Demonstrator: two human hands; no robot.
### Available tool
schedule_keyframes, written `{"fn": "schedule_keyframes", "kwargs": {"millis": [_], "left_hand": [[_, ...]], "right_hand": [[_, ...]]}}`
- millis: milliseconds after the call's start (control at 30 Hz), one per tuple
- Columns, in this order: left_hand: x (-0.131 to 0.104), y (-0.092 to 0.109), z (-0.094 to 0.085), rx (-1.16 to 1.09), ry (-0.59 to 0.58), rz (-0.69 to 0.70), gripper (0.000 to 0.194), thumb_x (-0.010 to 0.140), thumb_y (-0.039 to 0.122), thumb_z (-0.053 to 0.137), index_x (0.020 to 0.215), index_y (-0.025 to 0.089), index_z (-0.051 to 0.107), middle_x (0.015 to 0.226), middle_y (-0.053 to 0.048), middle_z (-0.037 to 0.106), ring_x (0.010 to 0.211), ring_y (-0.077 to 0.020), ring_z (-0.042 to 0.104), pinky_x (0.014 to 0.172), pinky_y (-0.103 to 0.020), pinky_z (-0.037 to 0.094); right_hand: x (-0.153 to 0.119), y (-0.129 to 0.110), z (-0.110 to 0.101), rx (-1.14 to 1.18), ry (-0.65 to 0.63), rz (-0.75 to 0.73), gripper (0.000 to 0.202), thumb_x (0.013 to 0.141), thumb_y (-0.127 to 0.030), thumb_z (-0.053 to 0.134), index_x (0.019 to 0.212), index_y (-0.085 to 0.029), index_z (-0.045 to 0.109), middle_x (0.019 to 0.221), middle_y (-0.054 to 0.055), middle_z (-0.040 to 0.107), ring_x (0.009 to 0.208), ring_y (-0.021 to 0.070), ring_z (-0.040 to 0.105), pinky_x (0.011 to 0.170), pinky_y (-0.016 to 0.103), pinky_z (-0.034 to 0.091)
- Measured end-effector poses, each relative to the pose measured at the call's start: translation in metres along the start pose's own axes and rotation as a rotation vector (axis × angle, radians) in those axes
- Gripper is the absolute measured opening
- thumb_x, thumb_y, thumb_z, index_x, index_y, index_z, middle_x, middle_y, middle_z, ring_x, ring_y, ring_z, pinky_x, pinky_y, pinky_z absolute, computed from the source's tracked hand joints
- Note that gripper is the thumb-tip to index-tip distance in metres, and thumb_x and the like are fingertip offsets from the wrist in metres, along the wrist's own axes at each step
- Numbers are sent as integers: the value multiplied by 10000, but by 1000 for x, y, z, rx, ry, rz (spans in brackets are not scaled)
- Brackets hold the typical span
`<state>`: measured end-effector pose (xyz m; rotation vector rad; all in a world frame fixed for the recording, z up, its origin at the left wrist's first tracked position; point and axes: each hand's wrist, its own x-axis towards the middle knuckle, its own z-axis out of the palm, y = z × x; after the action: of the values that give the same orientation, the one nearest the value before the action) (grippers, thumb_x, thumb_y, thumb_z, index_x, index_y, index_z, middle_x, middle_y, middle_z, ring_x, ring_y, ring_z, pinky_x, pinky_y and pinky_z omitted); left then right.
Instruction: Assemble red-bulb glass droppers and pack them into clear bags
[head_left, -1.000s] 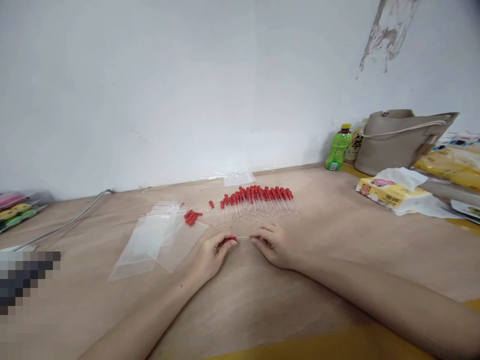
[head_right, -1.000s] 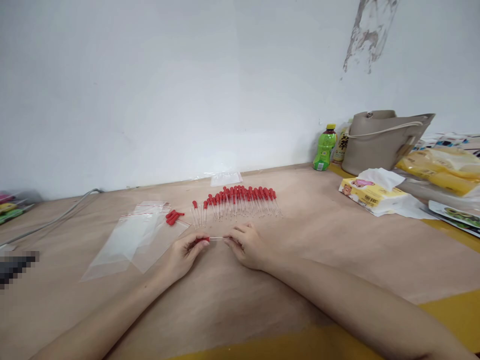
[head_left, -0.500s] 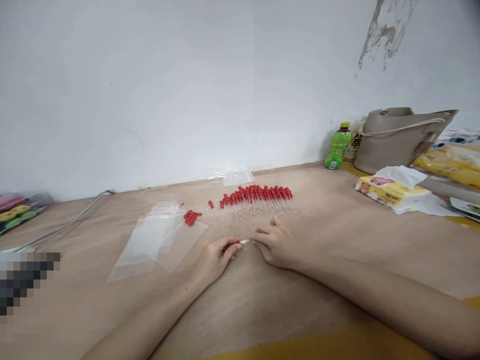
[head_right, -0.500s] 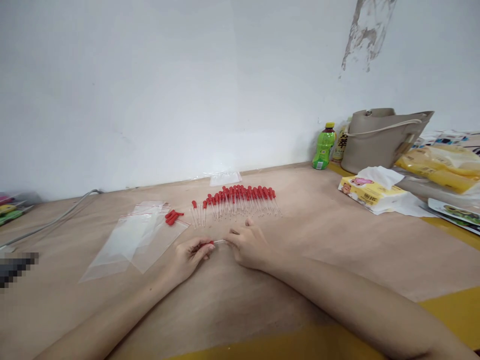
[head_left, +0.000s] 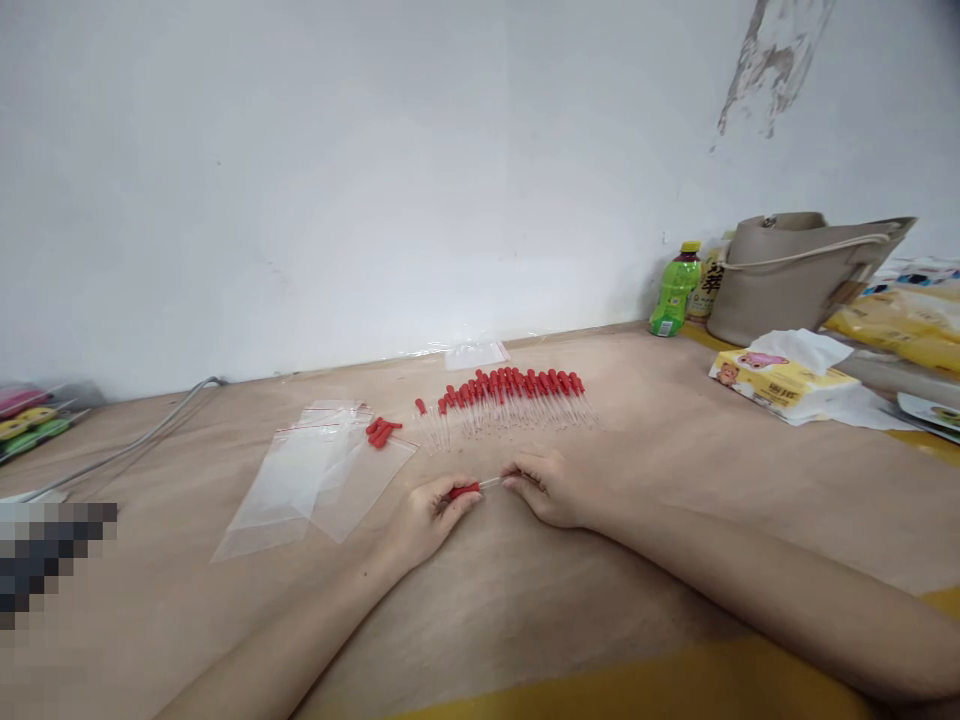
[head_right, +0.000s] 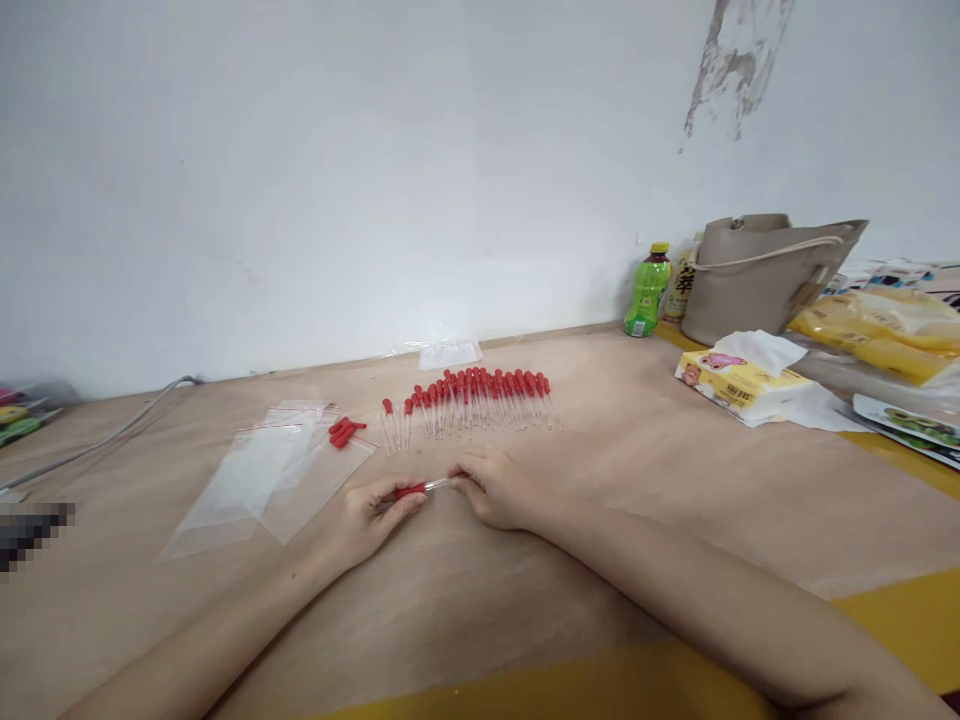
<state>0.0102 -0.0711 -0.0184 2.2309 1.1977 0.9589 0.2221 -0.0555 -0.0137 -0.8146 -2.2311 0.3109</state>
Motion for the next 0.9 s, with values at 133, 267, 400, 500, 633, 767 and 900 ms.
{"fn": "schedule_keyframes", "kwargs": {"millis": [133,267,400,500,633,767,900], "left_hand": [[-2,-1,0,28,25,38,188,799,295,531,929,184,610,864,-20,666,747,-138,626,690,-246,519],[-1,-1,0,54,41,68,183,796,290,537,922,181,611,840,-19,668,714,-134,626,667,-244,519],[0,0,0,89,9,101,183,805,295,522,911,181,618,807,-17,669,678,-127,616,621,-230,506],[0,3,-1,117,-18,112,186,804,304,520,895,182,628,785,-14,669,664,-127,609,609,-226,493],[1,5,-3,50,-88,49,200,829,298,483,938,204,623,822,0,671,683,-123,609,598,-214,487],[1,3,-2,21,-108,36,197,826,298,494,944,212,626,851,1,675,710,-128,615,627,-222,493],[0,0,-2,65,-63,63,197,809,304,518,924,194,634,822,-18,674,691,-133,615,618,-227,495]], "right_hand": [[-1,-3,6,-58,-7,-26,173,839,-204,415,809,-173,582,731,19,626,669,127,524,708,289,352],[0,-5,10,-128,-56,-24,231,866,-214,374,785,-161,584,706,23,632,627,120,517,699,293,311],[3,-6,6,-185,-133,-36,243,865,-199,369,739,-154,571,686,20,627,601,110,499,693,284,286],[6,-7,0,-226,-189,-47,242,856,-197,384,691,-155,556,666,10,626,574,100,478,686,280,268],[9,-6,-6,-257,-203,-51,249,865,-224,379,725,-169,578,664,5,634,555,96,457,694,285,252],[8,-7,-6,-253,-214,-23,247,862,-230,384,733,-163,584,671,17,638,560,101,468,697,286,256],[7,-10,0,-209,-248,67,251,851,-211,389,684,-157,569,629,14,630,553,105,488,709,289,277]]}}
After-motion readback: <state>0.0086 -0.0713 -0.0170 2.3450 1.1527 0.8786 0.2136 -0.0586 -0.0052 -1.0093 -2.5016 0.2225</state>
